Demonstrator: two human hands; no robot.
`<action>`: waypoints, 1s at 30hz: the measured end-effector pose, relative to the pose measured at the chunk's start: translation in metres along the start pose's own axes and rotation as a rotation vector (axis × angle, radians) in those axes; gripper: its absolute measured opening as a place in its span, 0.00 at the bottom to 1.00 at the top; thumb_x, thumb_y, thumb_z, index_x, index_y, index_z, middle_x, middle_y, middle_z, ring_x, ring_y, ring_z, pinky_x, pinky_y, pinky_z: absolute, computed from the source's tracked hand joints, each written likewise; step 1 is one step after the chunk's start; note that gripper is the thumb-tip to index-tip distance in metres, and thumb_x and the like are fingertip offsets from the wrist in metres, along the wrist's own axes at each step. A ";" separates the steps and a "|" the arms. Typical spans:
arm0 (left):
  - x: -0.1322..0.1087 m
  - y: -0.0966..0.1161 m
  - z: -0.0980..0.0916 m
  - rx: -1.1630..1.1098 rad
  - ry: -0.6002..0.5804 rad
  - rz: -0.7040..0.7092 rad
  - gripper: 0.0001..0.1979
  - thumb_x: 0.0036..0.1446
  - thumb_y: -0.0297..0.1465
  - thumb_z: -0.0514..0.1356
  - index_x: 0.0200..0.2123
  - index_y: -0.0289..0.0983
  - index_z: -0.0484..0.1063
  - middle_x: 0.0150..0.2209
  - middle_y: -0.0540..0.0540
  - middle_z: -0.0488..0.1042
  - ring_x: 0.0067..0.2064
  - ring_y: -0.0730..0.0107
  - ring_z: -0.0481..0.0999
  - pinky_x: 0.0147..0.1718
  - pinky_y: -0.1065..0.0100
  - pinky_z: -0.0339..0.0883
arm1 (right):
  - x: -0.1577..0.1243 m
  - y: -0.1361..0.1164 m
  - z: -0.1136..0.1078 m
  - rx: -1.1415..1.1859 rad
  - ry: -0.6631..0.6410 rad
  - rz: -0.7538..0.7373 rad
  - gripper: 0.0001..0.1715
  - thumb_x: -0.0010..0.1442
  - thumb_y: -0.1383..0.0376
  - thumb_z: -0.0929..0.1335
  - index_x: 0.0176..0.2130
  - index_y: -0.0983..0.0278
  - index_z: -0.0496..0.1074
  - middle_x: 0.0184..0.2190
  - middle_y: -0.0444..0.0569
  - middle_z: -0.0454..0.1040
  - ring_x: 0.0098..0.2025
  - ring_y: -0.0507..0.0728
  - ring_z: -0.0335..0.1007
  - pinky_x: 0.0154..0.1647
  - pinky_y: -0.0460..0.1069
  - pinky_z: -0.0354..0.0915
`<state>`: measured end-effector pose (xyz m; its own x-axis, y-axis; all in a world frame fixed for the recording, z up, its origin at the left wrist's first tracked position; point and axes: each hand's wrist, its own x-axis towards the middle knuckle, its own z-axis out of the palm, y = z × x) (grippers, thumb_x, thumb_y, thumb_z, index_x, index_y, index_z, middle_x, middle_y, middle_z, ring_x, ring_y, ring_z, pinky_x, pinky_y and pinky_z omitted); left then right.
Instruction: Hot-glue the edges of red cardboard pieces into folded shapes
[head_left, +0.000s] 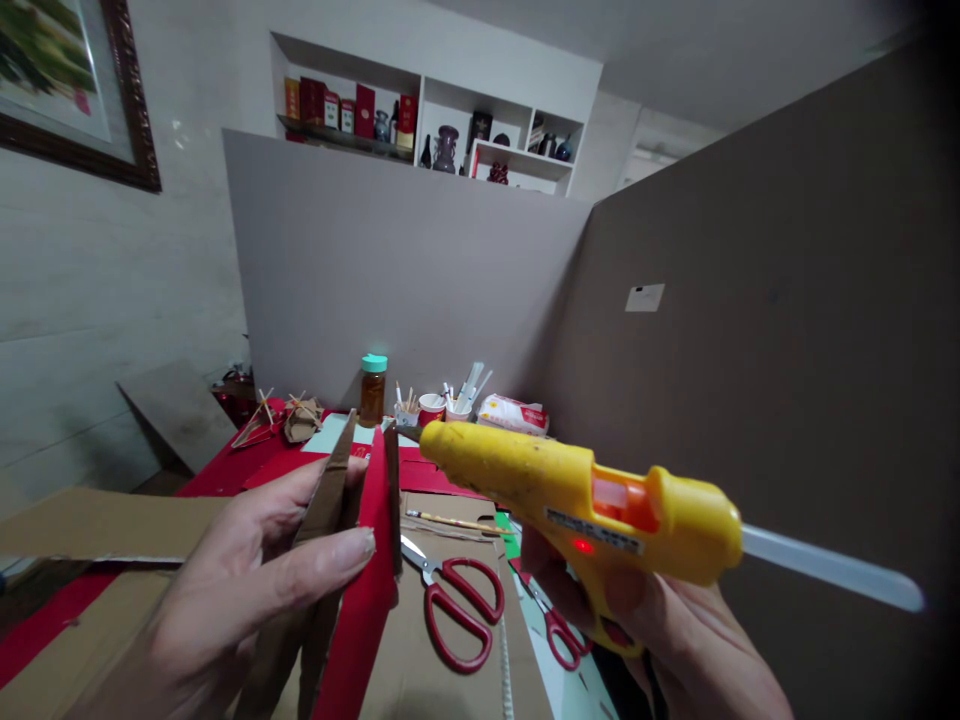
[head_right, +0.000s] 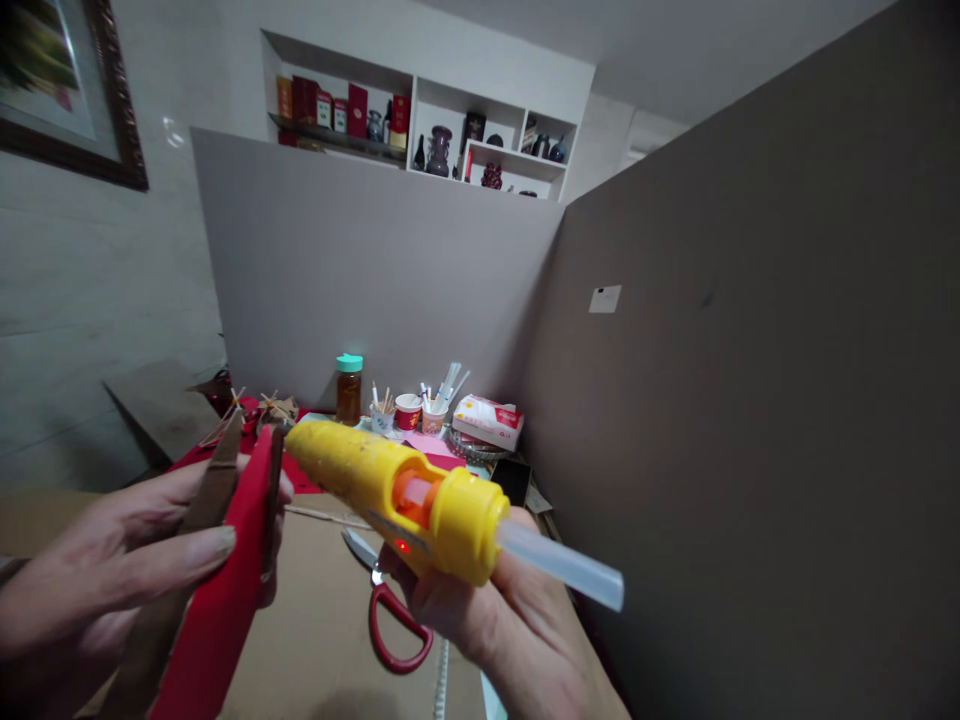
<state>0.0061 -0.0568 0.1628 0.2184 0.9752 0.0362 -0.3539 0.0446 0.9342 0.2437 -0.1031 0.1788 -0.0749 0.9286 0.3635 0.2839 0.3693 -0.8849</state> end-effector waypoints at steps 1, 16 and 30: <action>0.000 0.000 0.000 -0.003 -0.001 -0.005 0.23 0.39 0.35 0.76 0.43 0.47 0.83 0.35 0.51 0.84 0.25 0.71 0.78 0.26 0.74 0.74 | -0.001 -0.001 0.000 -0.006 0.003 0.036 0.38 0.57 0.32 0.65 0.33 0.60 0.83 0.35 0.54 0.77 0.39 0.64 0.72 0.43 0.56 0.70; 0.001 -0.001 -0.002 -0.037 -0.011 0.028 0.21 0.43 0.36 0.75 0.44 0.49 0.83 0.39 0.49 0.86 0.45 0.56 0.83 0.35 0.68 0.78 | -0.006 -0.002 0.000 0.054 0.034 0.121 0.36 0.54 0.33 0.69 0.33 0.60 0.84 0.36 0.55 0.76 0.41 0.67 0.73 0.43 0.58 0.72; 0.001 -0.001 -0.003 -0.021 -0.015 0.022 0.22 0.43 0.36 0.76 0.44 0.46 0.83 0.35 0.50 0.85 0.24 0.72 0.78 0.24 0.74 0.73 | -0.008 0.000 0.001 0.078 0.042 0.140 0.36 0.52 0.32 0.69 0.36 0.59 0.85 0.40 0.55 0.79 0.46 0.70 0.75 0.51 0.61 0.72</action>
<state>0.0041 -0.0549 0.1608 0.2243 0.9725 0.0619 -0.3779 0.0283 0.9254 0.2435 -0.1100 0.1753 0.0008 0.9694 0.2455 0.2141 0.2397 -0.9470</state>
